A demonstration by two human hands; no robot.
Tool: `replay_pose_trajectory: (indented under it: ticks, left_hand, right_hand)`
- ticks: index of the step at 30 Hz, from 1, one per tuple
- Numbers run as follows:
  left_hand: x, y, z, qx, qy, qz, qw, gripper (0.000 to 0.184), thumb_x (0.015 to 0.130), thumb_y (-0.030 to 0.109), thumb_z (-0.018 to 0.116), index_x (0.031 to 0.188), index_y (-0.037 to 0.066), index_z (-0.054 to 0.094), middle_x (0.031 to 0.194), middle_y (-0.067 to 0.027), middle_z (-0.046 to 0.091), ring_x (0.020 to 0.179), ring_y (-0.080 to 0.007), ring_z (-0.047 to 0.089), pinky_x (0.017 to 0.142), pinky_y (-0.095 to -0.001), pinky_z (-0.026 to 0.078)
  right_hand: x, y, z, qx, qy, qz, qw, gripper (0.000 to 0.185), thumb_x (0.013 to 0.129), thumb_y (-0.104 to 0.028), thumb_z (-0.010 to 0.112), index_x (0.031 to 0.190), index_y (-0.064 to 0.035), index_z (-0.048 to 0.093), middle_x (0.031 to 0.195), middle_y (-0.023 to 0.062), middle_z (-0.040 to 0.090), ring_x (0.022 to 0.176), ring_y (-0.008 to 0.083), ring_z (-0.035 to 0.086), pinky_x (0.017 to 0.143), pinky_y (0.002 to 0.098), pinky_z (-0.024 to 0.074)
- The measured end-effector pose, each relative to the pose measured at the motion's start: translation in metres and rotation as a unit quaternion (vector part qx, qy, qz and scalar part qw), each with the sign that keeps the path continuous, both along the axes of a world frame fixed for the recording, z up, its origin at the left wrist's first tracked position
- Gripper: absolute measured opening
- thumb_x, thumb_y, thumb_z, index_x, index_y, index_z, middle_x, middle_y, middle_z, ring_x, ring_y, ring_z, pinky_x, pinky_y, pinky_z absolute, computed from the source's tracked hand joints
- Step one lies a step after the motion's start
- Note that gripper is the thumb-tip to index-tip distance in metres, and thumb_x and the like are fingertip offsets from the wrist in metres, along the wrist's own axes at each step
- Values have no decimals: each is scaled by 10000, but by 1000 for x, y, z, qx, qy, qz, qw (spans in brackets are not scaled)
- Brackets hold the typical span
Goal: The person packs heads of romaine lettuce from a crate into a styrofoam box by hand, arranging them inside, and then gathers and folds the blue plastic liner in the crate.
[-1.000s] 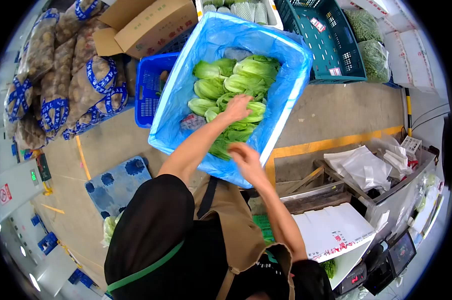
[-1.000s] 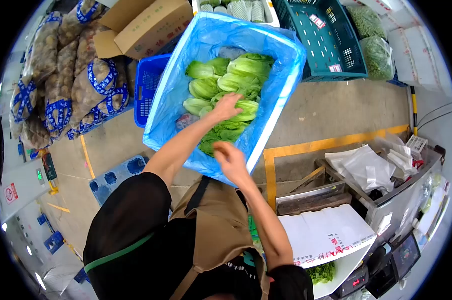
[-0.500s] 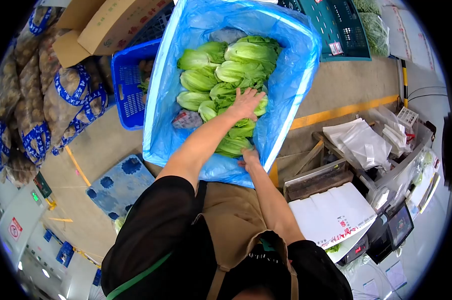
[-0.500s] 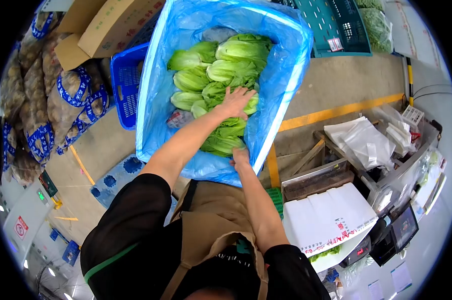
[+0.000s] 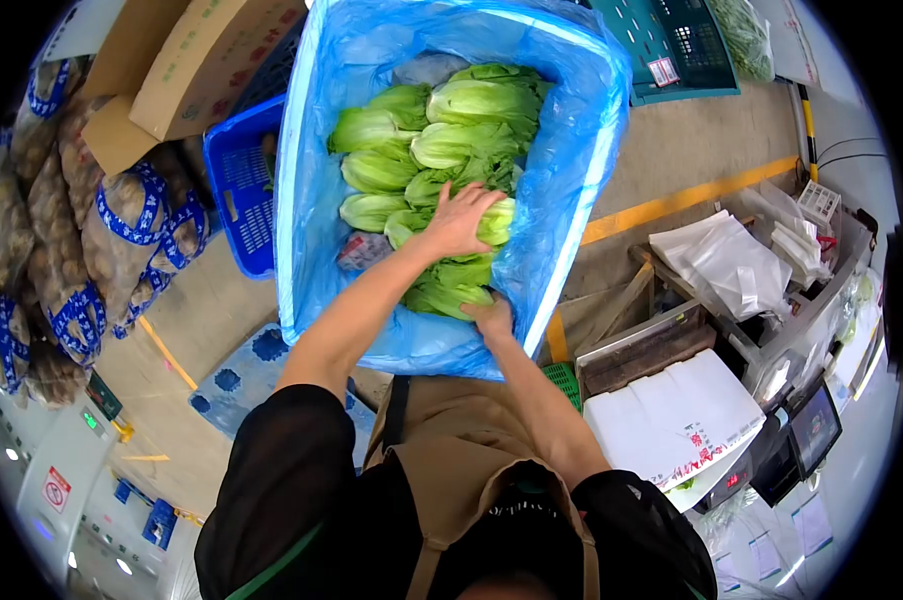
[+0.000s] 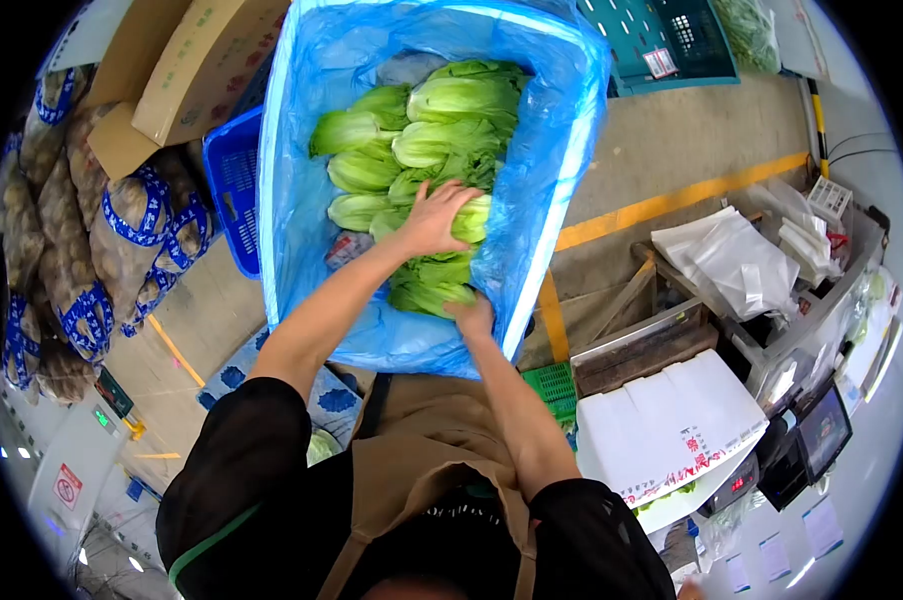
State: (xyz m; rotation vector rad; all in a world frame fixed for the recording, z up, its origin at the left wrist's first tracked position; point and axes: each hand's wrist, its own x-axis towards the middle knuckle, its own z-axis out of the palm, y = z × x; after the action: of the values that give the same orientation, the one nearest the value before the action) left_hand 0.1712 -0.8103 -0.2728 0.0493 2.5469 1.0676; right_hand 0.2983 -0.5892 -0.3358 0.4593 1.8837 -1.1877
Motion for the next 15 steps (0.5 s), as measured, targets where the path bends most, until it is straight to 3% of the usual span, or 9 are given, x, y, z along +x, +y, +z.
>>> replay_pose_trajectory:
  ticks: [3, 4, 7, 8, 11, 12, 15]
  left_hand:
    - [9, -17, 11, 124, -12, 16, 992, 901, 585, 282, 818, 1364, 103, 403, 1343, -151, 461, 1291, -304, 394, 1084, -480, 267]
    - [13, -21, 14, 148, 7, 28, 989, 879, 577, 246, 810, 1348, 77, 424, 1331, -162, 470, 1249, -315, 434, 1052, -395, 332]
    - [25, -31, 12, 193, 22, 42, 980, 867, 579, 224, 806, 1341, 61, 426, 1319, -162, 480, 1210, -337, 463, 1018, -395, 370]
    - [26, -33, 14, 189, 27, 39, 981, 868, 579, 216, 805, 1343, 61, 422, 1308, -166, 484, 1201, -343, 467, 1001, -393, 387]
    - [21, -28, 19, 163, 1, 35, 986, 862, 581, 223, 808, 1337, 65, 425, 1268, -176, 499, 1182, -348, 478, 986, -399, 399]
    - [15, -25, 18, 152, -3, 29, 988, 867, 583, 232, 809, 1340, 68, 419, 1255, -177, 502, 1171, -353, 483, 977, -402, 405]
    - [0, -11, 5, 118, -20, 16, 993, 889, 586, 260, 814, 1350, 77, 398, 1225, -180, 509, 1141, -366, 495, 952, -412, 422]
  right_hand:
    - [-13, -42, 72, 119, 31, 74, 990, 499, 651, -130, 809, 1091, 17, 625, 1061, 200, 647, 854, 335, 650, 803, 370, 501]
    - [-9, -53, 84, 101, 101, 73, 987, 468, 659, -151, 795, 1059, 28, 632, 971, 210, 654, 841, 353, 640, 780, 397, 502]
    - [0, -87, 100, 84, 255, 126, 955, 511, 628, -106, 812, 1092, -13, 619, 814, 161, 649, 750, 370, 625, 747, 399, 507]
    - [-6, -97, 102, 82, 326, 117, 934, 457, 627, -91, 808, 1035, -10, 618, 743, 124, 625, 652, 307, 602, 694, 371, 508]
    - [-15, -96, 89, 34, 118, -45, 991, 369, 645, -76, 793, 946, 27, 606, 806, 129, 644, 680, 201, 611, 656, 316, 503]
    - [-15, -90, 87, 14, 115, -50, 992, 318, 665, -49, 767, 908, 22, 575, 814, 92, 632, 664, 129, 574, 614, 265, 483]
    - [-10, -76, 84, -2, 82, -159, 984, 321, 667, -54, 752, 915, 25, 565, 774, 72, 628, 657, 130, 574, 610, 291, 485]
